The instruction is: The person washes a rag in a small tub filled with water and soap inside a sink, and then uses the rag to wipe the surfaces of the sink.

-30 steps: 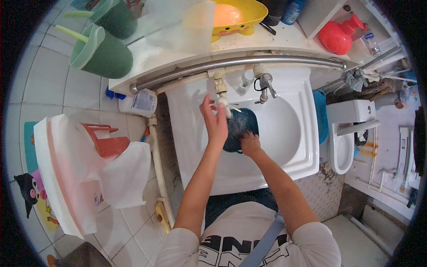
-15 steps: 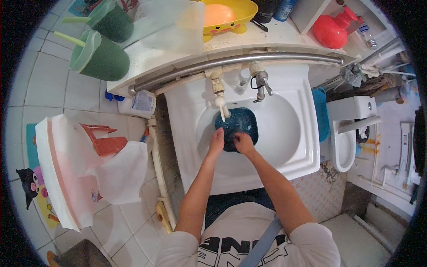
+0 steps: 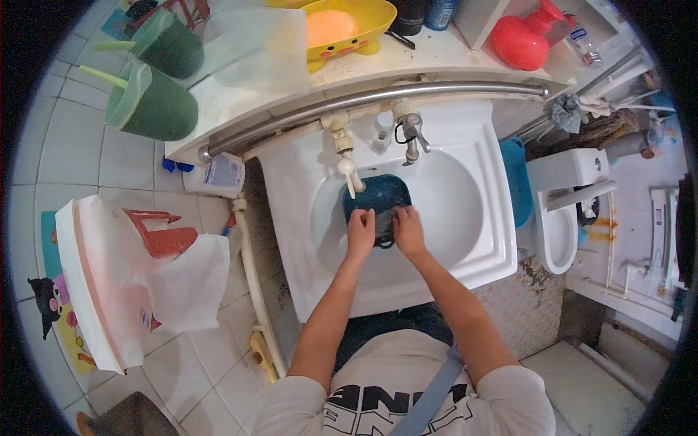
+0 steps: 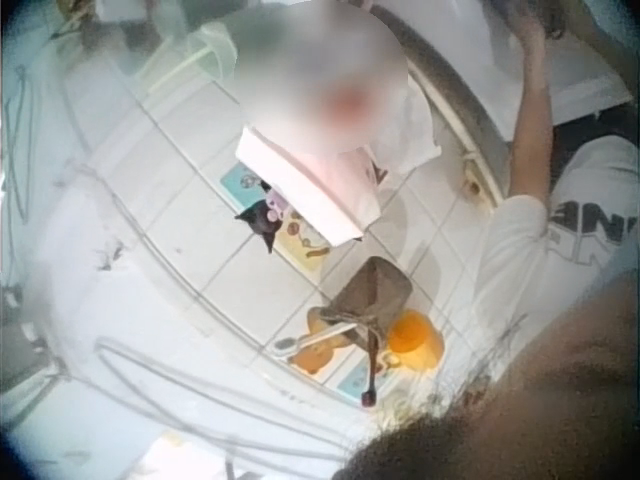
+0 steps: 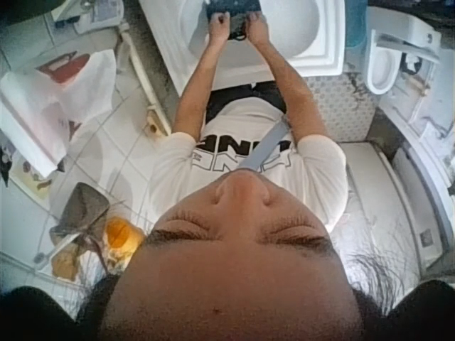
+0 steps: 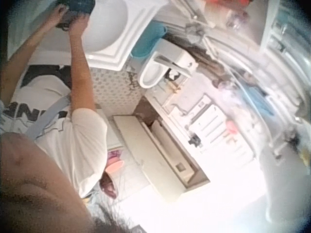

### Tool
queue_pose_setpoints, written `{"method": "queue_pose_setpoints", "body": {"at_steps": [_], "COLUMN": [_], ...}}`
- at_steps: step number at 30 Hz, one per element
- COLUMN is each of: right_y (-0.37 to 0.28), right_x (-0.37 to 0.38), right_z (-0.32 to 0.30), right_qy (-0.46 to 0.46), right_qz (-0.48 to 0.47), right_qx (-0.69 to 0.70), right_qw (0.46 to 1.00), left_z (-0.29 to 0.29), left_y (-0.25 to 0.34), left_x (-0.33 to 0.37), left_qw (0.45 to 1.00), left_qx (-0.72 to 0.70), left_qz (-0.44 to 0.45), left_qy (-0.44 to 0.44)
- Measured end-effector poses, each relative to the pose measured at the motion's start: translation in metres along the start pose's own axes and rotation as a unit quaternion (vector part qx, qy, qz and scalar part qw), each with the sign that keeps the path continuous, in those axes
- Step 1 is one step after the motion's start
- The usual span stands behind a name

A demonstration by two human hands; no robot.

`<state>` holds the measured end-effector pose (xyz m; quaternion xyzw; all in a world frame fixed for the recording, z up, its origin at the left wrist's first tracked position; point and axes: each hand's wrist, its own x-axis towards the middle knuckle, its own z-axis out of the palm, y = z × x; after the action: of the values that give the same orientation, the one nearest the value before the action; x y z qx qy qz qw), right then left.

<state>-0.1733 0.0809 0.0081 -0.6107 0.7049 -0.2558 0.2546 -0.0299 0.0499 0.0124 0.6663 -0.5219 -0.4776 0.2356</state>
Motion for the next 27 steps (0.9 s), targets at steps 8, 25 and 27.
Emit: {"method": "queue_pose_setpoints", "body": {"at_steps": [8, 25, 27], "right_y": [0.026, -0.040, -0.032], "right_x": [0.020, -0.007, -0.014], "right_z": [0.047, -0.025, -0.031], "right_qy": [-0.059, -0.158, -0.194], "right_qz": [-0.082, 0.027, 0.089], "right_qx": [-0.110, 0.291, 0.369], "right_qw": [0.989, 0.943, 0.905], "left_z": [0.015, 0.001, 0.004], "left_y": [-0.021, -0.010, 0.002], "left_x": [-0.004, -0.014, -0.015], "left_qw": [0.995, 0.844, 0.811], "left_qx": [0.091, -0.453, -0.510], "left_qz": [0.025, -0.277, -0.267], "left_qy": [-0.012, -0.075, -0.102]}}
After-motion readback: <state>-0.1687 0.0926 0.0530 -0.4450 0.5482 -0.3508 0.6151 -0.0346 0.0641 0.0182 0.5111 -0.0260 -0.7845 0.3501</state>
